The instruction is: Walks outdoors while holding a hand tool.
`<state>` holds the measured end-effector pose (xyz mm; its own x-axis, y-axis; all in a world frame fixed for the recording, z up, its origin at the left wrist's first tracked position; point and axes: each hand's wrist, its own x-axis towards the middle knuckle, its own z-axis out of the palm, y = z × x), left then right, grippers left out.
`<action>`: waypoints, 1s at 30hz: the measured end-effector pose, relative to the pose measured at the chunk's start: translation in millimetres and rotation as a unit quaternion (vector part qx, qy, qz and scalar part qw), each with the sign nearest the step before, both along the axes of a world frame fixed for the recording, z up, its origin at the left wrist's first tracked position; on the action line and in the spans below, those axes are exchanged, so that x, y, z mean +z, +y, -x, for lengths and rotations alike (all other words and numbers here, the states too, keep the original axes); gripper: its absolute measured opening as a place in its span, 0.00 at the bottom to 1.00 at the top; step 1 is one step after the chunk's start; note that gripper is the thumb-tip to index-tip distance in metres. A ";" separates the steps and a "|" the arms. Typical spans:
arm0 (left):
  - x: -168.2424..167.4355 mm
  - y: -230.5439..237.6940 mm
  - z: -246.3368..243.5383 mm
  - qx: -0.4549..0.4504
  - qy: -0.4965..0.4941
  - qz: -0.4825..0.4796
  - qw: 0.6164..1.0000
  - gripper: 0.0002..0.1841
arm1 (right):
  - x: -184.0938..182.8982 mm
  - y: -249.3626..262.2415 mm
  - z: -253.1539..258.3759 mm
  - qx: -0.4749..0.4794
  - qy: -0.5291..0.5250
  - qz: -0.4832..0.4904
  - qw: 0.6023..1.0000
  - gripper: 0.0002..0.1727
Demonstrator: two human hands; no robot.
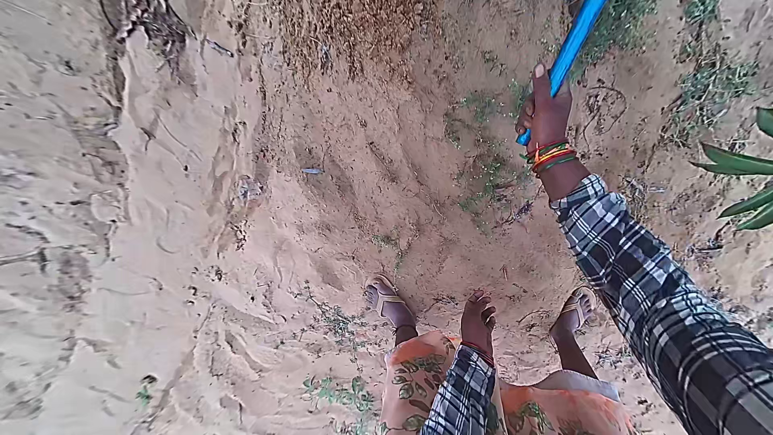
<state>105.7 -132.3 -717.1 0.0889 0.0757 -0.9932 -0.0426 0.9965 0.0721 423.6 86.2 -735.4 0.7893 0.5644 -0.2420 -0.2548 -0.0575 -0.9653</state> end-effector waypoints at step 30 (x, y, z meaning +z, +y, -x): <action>0.0 18.5 -2.8 0.020 0.000 -0.014 1.000 0.16 | -24.5 -196.2 124.1 0.229 0.158 0.434 0.857 0.16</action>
